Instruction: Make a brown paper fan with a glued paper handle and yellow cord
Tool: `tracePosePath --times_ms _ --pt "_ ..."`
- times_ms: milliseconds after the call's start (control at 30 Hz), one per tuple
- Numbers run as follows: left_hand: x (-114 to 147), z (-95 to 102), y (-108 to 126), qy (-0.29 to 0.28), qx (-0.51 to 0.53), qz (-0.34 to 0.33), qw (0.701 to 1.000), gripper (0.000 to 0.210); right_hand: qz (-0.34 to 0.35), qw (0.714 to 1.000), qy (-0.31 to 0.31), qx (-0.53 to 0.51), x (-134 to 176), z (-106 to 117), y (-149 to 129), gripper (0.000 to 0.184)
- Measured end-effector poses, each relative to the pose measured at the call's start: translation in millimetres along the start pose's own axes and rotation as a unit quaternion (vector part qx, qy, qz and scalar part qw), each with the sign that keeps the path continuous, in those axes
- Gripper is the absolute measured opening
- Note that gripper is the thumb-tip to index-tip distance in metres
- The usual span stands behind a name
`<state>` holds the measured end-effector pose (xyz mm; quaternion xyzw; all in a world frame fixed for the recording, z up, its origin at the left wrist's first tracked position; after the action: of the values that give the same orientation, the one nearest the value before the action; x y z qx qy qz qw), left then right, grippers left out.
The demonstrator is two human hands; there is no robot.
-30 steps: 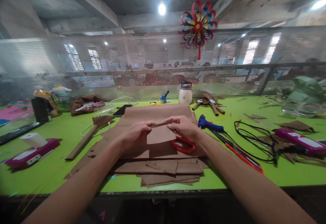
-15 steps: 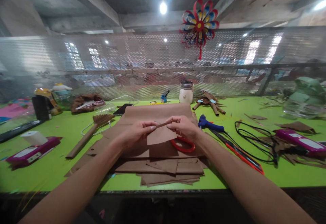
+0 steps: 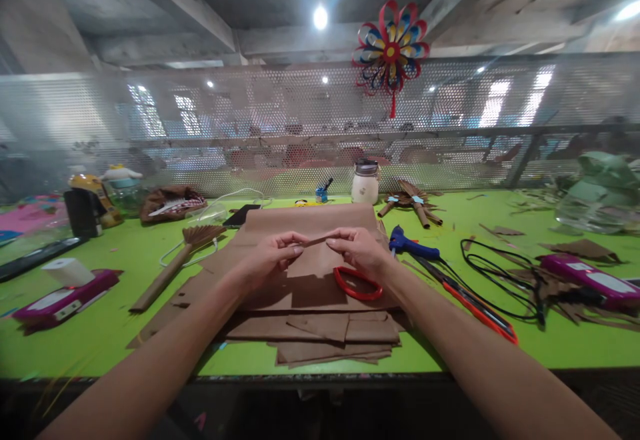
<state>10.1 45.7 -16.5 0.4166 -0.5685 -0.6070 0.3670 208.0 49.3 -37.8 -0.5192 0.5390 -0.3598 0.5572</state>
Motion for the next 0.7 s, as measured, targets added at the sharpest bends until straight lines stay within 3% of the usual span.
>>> tracePosePath --times_ms 167,367,700 --pt "0.7 -0.5 2.6 0.025 0.014 -0.001 1.000 0.027 0.028 0.998 0.041 0.025 -0.9 1.2 -2.9 0.036" --pt "1.8 -0.7 5.7 0.059 0.011 -0.004 0.998 0.021 0.081 0.990 0.107 0.049 -2.2 3.4 -12.7 0.035" --pt "1.2 -4.3 3.1 0.020 0.021 0.012 1.000 0.027 0.156 0.965 0.153 0.145 -3.4 1.5 -13.7 0.027"
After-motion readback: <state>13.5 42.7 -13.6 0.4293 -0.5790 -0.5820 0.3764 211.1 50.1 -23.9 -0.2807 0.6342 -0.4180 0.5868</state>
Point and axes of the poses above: each hand's wrist, its own x-axis away from the middle knuckle, its own z-axis out of the back of the hand, y = z × x, the point moved 2 cm from there along -x, towards the middle knuckle, and after that the axes turned 7 degrees about y, right-handed, at the moved point
